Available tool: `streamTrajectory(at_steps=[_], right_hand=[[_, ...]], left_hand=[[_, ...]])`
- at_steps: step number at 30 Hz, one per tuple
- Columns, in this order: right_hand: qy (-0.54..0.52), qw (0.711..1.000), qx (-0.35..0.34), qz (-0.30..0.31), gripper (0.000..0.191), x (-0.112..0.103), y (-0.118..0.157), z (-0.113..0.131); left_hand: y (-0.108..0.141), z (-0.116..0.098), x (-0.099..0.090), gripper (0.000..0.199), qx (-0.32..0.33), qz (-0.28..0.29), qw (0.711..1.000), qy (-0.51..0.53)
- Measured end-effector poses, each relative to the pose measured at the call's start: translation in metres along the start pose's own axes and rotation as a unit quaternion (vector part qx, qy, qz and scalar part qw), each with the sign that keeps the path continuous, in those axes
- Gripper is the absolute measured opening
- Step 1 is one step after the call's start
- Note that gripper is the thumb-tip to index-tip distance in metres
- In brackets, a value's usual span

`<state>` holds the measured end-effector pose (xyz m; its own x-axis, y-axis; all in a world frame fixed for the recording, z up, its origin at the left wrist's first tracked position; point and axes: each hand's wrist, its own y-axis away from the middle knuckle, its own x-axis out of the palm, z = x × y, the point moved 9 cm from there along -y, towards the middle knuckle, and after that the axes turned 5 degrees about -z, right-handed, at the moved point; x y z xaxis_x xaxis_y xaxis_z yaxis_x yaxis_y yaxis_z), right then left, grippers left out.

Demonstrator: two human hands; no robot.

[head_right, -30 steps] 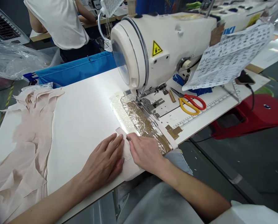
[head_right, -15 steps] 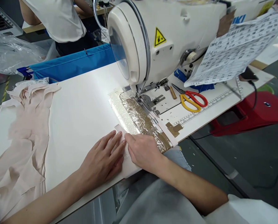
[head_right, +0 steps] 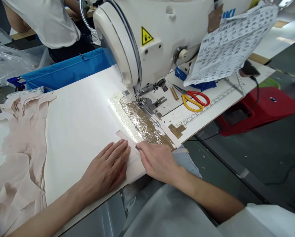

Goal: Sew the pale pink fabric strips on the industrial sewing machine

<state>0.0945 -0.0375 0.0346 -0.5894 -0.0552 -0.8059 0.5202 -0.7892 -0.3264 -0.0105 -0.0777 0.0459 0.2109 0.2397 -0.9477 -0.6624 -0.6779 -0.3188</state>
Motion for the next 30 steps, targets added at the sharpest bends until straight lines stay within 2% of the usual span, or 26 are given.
streamTrajectory(at_steps=[11,16,21,26,30], right_hand=[[0.062,0.996,-0.012,0.069,0.022,0.013,-0.002,0.005],[0.055,0.993,-0.035,0.095,0.021,-0.001,0.019,0.001],[0.032,0.996,-0.014,0.081,0.024,-0.02,0.039,-0.012],[0.053,0.994,-0.026,0.097,0.023,-0.004,0.016,-0.007],[0.071,0.991,-0.03,0.109,0.021,0.008,-0.001,-0.001]], left_hand=[[0.005,-0.004,0.006,0.048,0.015,0.024,1.0,0.014],[0.005,-0.004,0.006,0.049,0.008,0.03,0.999,0.007],[0.004,0.001,0.004,0.043,0.013,0.033,0.999,-0.028],[0.001,0.009,-0.004,0.037,0.003,-0.015,0.999,-0.037],[0.0,0.0,0.0,0.04,0.02,-0.008,1.0,-0.001]])
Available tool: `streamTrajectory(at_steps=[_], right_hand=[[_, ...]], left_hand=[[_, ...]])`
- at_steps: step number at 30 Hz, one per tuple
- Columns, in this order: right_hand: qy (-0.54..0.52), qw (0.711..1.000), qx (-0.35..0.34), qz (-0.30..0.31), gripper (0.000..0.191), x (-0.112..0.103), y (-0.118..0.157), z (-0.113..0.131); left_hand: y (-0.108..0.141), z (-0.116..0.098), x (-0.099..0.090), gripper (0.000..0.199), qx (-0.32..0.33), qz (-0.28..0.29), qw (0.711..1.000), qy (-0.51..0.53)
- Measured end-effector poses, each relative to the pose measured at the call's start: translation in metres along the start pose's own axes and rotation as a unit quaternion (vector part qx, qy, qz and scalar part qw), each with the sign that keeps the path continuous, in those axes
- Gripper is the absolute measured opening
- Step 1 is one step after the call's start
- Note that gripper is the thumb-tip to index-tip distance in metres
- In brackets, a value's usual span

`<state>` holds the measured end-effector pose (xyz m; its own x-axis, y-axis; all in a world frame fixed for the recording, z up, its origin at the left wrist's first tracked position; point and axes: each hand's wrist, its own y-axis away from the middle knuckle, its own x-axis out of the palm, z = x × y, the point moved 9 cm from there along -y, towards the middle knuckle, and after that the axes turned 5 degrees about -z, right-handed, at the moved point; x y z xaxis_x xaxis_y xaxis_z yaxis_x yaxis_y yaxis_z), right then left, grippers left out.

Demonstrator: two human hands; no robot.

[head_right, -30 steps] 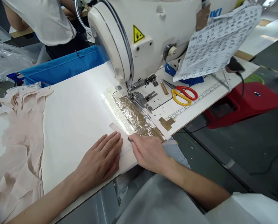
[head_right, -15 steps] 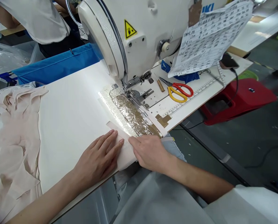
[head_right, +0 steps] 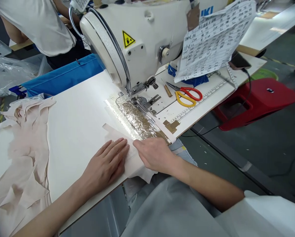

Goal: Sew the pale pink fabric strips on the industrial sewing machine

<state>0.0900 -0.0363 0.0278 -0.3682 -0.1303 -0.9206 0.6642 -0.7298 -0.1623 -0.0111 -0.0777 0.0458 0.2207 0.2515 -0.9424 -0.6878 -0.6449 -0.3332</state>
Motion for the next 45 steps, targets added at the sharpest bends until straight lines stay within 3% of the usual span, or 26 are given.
streamTrajectory(at_steps=[6,17,22,27,35,40,45], right_hand=[[-0.049,0.996,0.022,-0.07,0.023,-0.004,-0.002,-0.005],[-0.02,0.999,0.017,-0.018,0.018,0.005,-0.017,0.003],[-0.001,1.0,-0.021,0.014,0.021,-0.002,0.003,0.001],[-0.036,0.999,-0.007,0.002,0.024,-0.013,0.023,-0.011],[-0.007,0.999,0.006,0.036,0.023,0.001,0.001,-0.003],[-0.063,0.997,0.034,-0.017,0.025,-0.002,0.002,-0.009],[-0.059,0.998,0.013,-0.029,0.024,0.001,0.002,-0.005]], left_hand=[[0.002,-0.003,0.004,0.044,-0.008,0.001,1.0,0.015],[0.001,-0.006,0.004,0.042,-0.002,-0.003,1.0,0.01],[0.001,-0.006,0.004,0.041,-0.009,-0.001,1.0,-0.005],[-0.001,-0.006,0.003,0.039,0.002,0.009,1.0,-0.018],[-0.004,-0.001,-0.001,0.038,0.0,-0.01,1.0,0.015],[-0.004,-0.012,0.001,0.04,0.012,-0.008,1.0,0.01],[-0.005,-0.015,-0.001,0.041,0.013,-0.002,1.0,0.016]])
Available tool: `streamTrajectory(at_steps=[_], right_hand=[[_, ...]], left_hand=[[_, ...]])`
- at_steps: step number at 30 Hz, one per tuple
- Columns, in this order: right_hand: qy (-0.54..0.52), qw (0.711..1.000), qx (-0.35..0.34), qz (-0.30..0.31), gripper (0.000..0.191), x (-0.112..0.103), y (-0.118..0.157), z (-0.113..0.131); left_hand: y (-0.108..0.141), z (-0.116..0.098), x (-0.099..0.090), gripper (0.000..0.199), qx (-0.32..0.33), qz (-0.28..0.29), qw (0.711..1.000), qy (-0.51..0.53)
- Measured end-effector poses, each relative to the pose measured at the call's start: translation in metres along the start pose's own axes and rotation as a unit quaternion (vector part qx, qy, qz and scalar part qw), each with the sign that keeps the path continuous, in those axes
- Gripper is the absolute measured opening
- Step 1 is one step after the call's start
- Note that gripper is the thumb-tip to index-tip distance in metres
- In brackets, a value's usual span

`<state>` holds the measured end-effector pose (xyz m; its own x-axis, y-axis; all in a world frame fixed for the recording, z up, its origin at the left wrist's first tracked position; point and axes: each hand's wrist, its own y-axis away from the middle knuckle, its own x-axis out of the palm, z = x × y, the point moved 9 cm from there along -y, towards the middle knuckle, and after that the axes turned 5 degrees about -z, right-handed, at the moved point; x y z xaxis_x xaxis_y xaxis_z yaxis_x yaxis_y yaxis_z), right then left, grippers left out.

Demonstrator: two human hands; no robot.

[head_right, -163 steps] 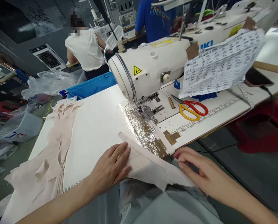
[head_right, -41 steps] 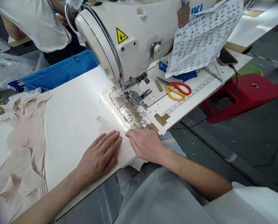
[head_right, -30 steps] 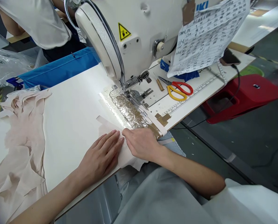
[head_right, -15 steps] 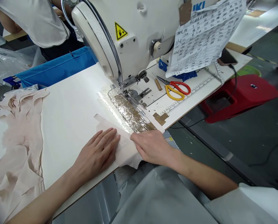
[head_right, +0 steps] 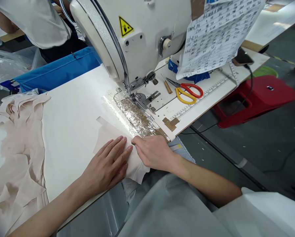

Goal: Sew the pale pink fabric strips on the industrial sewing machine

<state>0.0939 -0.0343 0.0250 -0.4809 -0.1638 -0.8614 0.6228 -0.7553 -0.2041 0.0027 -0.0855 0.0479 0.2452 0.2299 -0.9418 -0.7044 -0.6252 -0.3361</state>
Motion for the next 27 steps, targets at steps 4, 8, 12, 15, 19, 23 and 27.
streamTrajectory(at_steps=[4,8,12,15,19,23,27], right_hand=[[0.031,0.999,-0.003,0.021,0.022,0.002,-0.004,0.004],[0.062,0.995,-0.02,0.071,0.02,0.0,0.004,0.006],[0.049,0.995,-0.03,0.086,0.021,-0.013,0.021,0.0],[0.046,0.995,-0.029,0.082,0.022,-0.017,0.022,-0.003],[0.07,0.994,-0.022,0.087,0.023,-0.006,0.004,-0.001],[0.057,0.996,-0.015,0.073,0.025,0.001,-0.008,0.0],[-0.017,0.999,0.013,0.037,0.025,-0.002,-0.004,-0.007]], left_hand=[[-0.001,-0.001,0.0,0.041,0.006,0.007,1.0,-0.002],[0.0,0.0,0.001,0.04,-0.005,0.007,1.0,-0.001],[0.001,0.0,0.003,0.04,-0.017,0.018,1.0,-0.007],[0.002,0.004,0.003,0.039,-0.021,0.026,0.999,-0.02],[0.002,0.015,-0.002,0.037,-0.024,0.01,0.999,-0.029],[0.001,0.011,-0.001,0.038,0.001,0.009,1.0,-0.002],[-0.001,0.004,0.001,0.038,0.003,0.004,1.0,0.004]])
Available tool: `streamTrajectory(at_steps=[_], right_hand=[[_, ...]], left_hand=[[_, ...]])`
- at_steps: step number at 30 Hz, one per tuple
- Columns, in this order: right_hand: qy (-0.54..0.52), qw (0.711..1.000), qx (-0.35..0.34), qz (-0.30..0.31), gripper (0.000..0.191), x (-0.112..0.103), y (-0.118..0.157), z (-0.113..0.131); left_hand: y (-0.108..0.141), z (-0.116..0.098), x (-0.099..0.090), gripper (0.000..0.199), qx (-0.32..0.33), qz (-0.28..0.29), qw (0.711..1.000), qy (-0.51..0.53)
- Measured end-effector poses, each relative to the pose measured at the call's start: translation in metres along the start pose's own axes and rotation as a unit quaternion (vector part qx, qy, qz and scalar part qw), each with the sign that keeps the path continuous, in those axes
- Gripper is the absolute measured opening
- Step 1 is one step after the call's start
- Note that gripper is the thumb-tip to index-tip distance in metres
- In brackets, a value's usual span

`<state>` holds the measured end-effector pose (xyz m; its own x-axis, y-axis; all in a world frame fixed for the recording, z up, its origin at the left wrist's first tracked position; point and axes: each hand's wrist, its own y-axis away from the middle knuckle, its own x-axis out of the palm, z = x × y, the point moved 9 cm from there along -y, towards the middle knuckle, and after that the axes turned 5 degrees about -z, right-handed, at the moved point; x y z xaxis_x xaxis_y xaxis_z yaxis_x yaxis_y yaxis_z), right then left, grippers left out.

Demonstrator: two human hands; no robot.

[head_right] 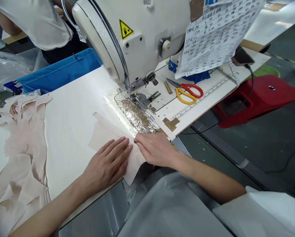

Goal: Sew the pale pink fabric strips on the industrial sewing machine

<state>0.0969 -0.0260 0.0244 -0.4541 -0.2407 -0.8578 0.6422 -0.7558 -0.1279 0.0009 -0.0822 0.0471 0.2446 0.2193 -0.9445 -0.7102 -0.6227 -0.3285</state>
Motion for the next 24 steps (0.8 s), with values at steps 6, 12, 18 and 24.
streamTrajectory(at_steps=[6,12,18,24], right_hand=[[0.004,1.0,-0.002,0.004,0.024,0.003,0.0,0.001],[0.084,0.995,-0.017,0.043,0.019,0.004,-0.005,0.008],[0.097,0.991,-0.05,0.081,0.021,-0.009,0.007,0.005],[0.096,0.991,-0.031,0.085,0.022,-0.008,0.01,0.001]], left_hand=[[-0.001,-0.002,0.002,0.04,-0.007,0.005,1.0,-0.002],[0.0,-0.001,0.002,0.04,-0.017,0.0,1.0,0.006],[0.0,0.0,0.002,0.038,-0.024,0.004,1.0,-0.001],[-0.002,0.003,-0.003,0.036,-0.02,-0.002,1.0,-0.001]])
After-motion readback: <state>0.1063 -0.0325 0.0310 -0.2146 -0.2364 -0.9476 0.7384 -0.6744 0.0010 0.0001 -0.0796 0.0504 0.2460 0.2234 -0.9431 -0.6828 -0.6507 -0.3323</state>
